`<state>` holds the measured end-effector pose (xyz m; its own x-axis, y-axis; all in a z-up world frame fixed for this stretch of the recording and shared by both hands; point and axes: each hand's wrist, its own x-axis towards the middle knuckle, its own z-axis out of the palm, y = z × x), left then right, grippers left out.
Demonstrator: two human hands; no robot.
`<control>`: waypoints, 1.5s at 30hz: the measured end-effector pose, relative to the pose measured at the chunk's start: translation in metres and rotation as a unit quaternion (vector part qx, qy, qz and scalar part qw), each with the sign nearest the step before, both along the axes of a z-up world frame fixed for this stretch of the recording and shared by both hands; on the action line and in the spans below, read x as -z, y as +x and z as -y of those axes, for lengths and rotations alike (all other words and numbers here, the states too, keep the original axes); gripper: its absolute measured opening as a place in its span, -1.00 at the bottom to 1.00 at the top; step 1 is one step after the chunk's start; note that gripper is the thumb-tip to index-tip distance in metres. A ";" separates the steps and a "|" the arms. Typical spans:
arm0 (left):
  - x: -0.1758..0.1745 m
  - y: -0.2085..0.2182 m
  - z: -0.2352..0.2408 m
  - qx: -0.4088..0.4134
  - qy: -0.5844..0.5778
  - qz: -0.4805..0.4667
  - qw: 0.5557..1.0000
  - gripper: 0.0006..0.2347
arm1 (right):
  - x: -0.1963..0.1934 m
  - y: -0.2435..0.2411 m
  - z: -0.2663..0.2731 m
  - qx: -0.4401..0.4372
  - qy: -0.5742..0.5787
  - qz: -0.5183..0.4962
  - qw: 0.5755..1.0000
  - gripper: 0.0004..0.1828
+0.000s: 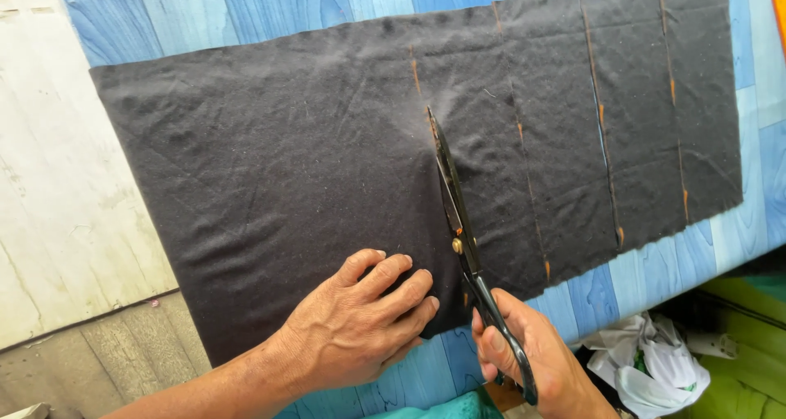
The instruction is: Measuring, marking with chalk, and cutting black fabric into strips using tailor scissors on a workspace table.
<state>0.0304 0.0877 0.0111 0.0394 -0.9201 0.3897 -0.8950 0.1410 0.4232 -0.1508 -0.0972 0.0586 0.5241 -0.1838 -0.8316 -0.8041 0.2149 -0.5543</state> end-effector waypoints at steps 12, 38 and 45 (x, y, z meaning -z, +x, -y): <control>0.002 0.000 0.000 -0.011 -0.012 -0.002 1.000 -0.83 | 0.015 -0.002 0.001 -0.008 -0.059 -0.013 0.998 -0.60; 0.004 -0.001 -0.001 -0.016 -0.027 -0.018 0.999 -0.84 | 0.011 0.050 0.018 -0.029 -0.066 0.061 0.996 -0.47; 0.003 -0.001 -0.002 -0.010 -0.032 -0.012 0.999 -0.83 | 0.004 0.075 0.023 0.019 0.009 0.085 0.996 -0.46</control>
